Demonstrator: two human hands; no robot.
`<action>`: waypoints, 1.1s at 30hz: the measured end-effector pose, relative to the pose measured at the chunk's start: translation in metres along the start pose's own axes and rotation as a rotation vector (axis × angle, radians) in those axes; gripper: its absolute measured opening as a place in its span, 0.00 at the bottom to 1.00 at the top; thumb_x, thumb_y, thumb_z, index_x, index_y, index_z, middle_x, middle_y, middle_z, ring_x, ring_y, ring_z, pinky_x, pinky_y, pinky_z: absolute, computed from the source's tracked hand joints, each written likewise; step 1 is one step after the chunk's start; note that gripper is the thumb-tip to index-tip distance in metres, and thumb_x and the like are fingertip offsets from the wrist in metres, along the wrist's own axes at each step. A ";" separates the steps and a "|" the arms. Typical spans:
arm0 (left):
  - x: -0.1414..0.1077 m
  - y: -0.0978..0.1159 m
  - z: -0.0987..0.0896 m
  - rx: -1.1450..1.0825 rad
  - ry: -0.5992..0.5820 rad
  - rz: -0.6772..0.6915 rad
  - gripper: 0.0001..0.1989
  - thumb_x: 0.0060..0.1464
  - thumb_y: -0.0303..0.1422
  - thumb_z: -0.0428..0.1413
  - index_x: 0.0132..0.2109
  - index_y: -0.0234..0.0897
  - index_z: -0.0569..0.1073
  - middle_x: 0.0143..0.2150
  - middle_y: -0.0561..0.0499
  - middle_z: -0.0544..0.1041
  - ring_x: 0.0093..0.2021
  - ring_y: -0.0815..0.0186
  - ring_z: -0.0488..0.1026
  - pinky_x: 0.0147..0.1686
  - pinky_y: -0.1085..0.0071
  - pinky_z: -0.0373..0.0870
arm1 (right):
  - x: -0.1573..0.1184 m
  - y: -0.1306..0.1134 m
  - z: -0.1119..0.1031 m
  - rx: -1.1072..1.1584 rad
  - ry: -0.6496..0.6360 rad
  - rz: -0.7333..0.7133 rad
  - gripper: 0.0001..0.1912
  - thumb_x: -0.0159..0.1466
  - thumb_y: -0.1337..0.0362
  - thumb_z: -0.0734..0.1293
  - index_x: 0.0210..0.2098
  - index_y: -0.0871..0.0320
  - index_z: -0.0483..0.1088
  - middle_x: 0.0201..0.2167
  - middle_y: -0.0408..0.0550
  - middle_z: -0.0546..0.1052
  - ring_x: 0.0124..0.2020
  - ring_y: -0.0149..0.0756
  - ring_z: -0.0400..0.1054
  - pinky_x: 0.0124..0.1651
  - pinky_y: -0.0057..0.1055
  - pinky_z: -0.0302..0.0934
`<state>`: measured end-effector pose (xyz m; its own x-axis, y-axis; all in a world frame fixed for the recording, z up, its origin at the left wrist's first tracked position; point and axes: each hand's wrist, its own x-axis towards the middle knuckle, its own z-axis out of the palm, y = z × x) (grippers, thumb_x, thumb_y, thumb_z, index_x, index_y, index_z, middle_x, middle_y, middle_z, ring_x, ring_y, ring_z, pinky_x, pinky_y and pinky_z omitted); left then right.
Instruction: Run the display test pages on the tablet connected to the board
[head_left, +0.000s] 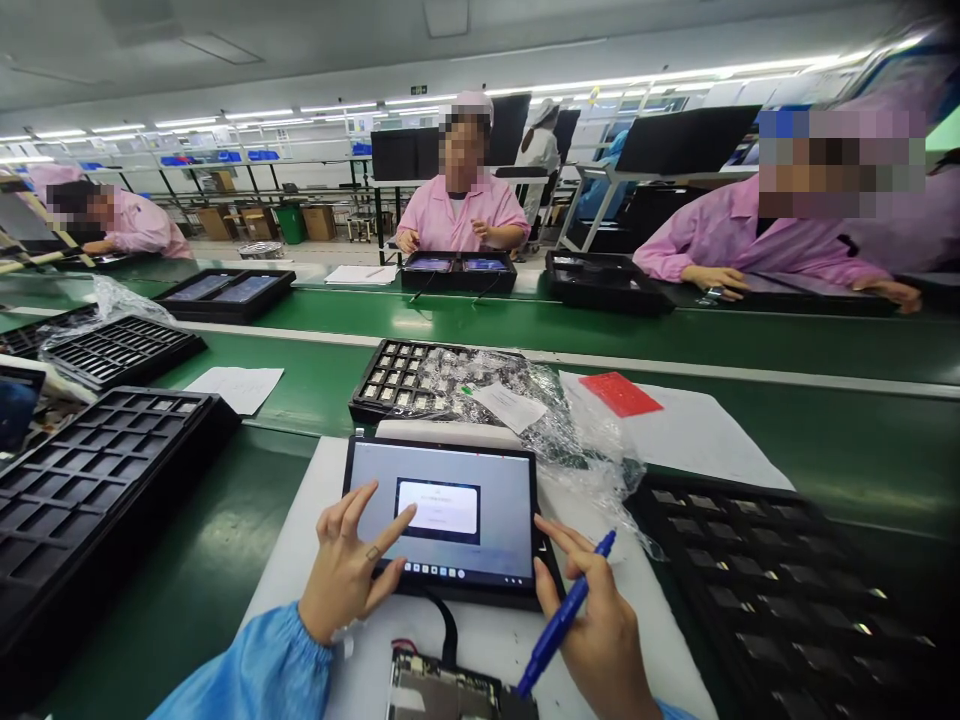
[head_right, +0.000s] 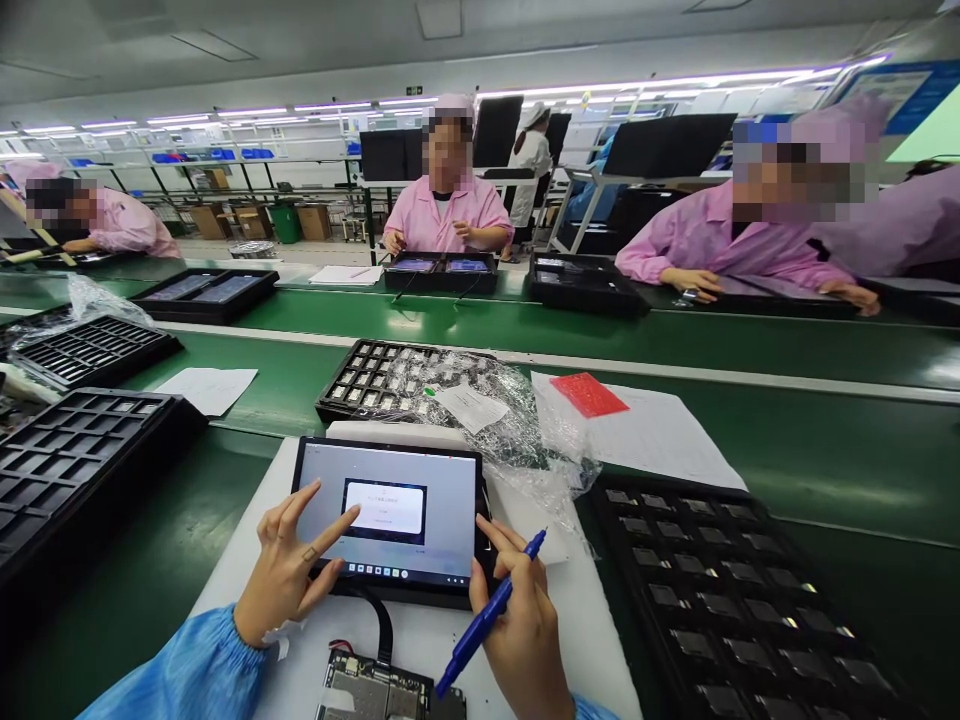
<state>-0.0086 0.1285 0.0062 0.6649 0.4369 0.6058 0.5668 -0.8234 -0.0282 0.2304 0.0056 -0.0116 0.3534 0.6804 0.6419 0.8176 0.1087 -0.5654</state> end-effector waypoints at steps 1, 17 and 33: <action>0.000 0.000 0.000 -0.001 -0.003 -0.001 0.29 0.63 0.33 0.45 0.68 0.52 0.46 0.62 0.37 0.51 0.56 0.48 0.57 0.49 0.56 0.53 | 0.000 0.000 -0.001 -0.005 -0.002 0.001 0.06 0.66 0.65 0.61 0.34 0.52 0.56 0.45 0.57 0.77 0.49 0.45 0.72 0.45 0.44 0.70; -0.002 -0.001 0.001 0.005 0.016 0.004 0.27 0.62 0.31 0.47 0.66 0.52 0.55 0.62 0.38 0.55 0.55 0.49 0.60 0.49 0.58 0.54 | 0.001 -0.001 -0.002 -0.011 0.013 -0.014 0.07 0.66 0.66 0.61 0.33 0.52 0.56 0.44 0.56 0.77 0.49 0.46 0.71 0.45 0.44 0.69; -0.003 -0.006 0.000 -0.030 0.087 -0.127 0.28 0.60 0.29 0.46 0.67 0.45 0.52 0.60 0.38 0.59 0.51 0.51 0.63 0.47 0.60 0.57 | 0.001 -0.002 -0.001 0.031 0.001 0.028 0.11 0.66 0.65 0.62 0.32 0.51 0.52 0.46 0.58 0.76 0.51 0.47 0.70 0.46 0.48 0.69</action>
<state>-0.0141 0.1322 0.0045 0.5434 0.5064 0.6695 0.6279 -0.7745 0.0763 0.2301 0.0054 -0.0090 0.3769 0.6826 0.6261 0.7929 0.1117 -0.5991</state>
